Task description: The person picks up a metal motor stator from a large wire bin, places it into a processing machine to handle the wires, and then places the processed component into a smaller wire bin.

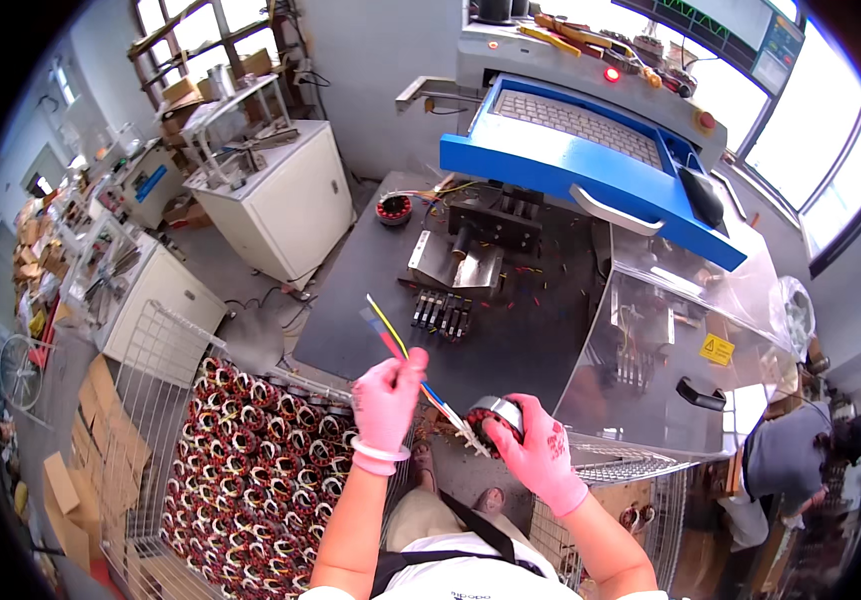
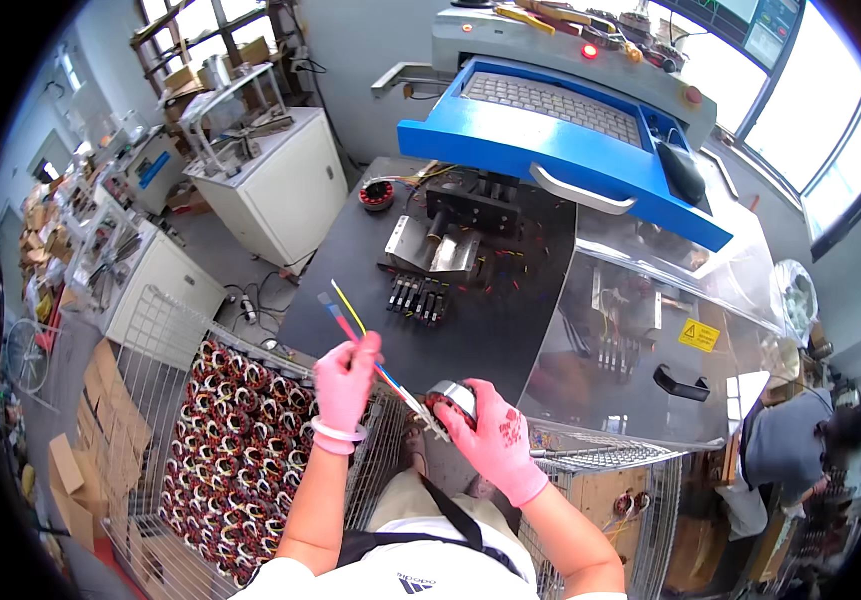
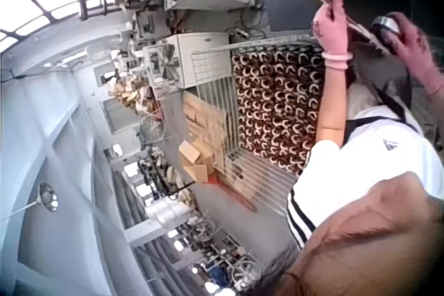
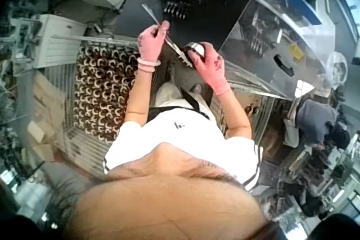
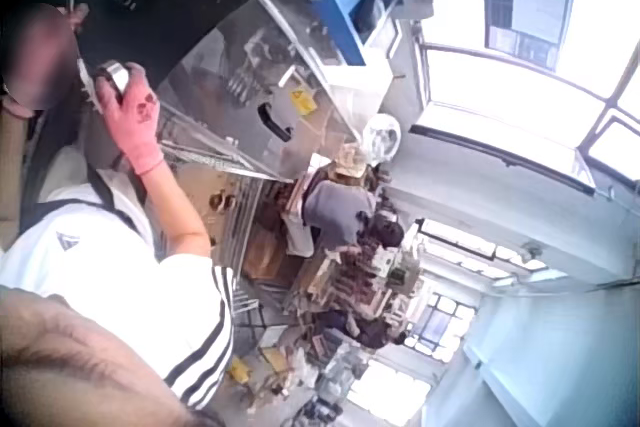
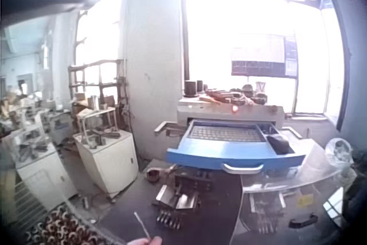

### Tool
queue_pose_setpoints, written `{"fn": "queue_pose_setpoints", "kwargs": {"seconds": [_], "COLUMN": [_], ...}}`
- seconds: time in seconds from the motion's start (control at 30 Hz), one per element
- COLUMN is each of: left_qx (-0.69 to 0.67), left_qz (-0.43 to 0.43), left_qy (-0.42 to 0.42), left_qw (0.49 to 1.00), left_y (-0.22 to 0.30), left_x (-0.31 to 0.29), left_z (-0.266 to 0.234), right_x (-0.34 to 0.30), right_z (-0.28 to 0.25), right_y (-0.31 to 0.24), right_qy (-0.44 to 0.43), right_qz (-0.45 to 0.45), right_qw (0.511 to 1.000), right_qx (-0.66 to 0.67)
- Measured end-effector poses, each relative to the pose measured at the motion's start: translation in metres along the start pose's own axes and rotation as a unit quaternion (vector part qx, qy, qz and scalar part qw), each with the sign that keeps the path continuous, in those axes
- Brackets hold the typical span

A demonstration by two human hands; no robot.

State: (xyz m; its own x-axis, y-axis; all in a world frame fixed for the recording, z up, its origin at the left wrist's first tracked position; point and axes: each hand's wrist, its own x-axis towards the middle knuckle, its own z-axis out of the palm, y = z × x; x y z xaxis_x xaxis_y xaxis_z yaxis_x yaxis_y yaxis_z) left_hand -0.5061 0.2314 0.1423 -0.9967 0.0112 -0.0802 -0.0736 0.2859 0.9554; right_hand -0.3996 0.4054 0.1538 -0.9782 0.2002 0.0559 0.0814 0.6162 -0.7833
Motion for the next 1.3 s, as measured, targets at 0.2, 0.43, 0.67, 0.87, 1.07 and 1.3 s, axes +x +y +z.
{"fn": "queue_pose_setpoints", "kwargs": {"seconds": [0.2, 0.43, 0.67, 0.87, 1.07, 1.3], "left_qx": [-0.309, -0.309, -0.226, -0.156, -0.093, 0.091], "left_qz": [-0.062, -0.012, 0.022, 0.091, 0.116, 0.236], "left_qy": [0.124, -0.085, -0.189, -0.182, -0.162, -0.216], "left_qw": [0.941, 0.947, 0.955, 0.967, 0.975, 0.943], "left_y": [-0.048, -0.087, -0.120, -0.106, -0.099, -0.077], "left_x": [0.073, 0.118, 0.170, 0.190, 0.191, 0.169], "left_z": [-0.035, -0.066, -0.017, 0.005, 0.004, 0.001], "right_x": [0.088, 0.205, 0.308, 0.346, 0.305, 0.276], "right_z": [0.045, 0.100, 0.105, 0.094, 0.090, 0.122], "right_y": [-0.015, 0.044, 0.075, 0.084, 0.059, 0.046], "right_qy": [0.014, 0.072, 0.090, 0.082, 0.139, -0.164], "right_qz": [-0.028, -0.046, -0.101, -0.081, -0.077, 0.154], "right_qw": [0.994, 0.993, 0.982, 0.984, 0.978, 0.935], "right_qx": [-0.106, -0.083, -0.134, -0.137, -0.135, 0.273]}}
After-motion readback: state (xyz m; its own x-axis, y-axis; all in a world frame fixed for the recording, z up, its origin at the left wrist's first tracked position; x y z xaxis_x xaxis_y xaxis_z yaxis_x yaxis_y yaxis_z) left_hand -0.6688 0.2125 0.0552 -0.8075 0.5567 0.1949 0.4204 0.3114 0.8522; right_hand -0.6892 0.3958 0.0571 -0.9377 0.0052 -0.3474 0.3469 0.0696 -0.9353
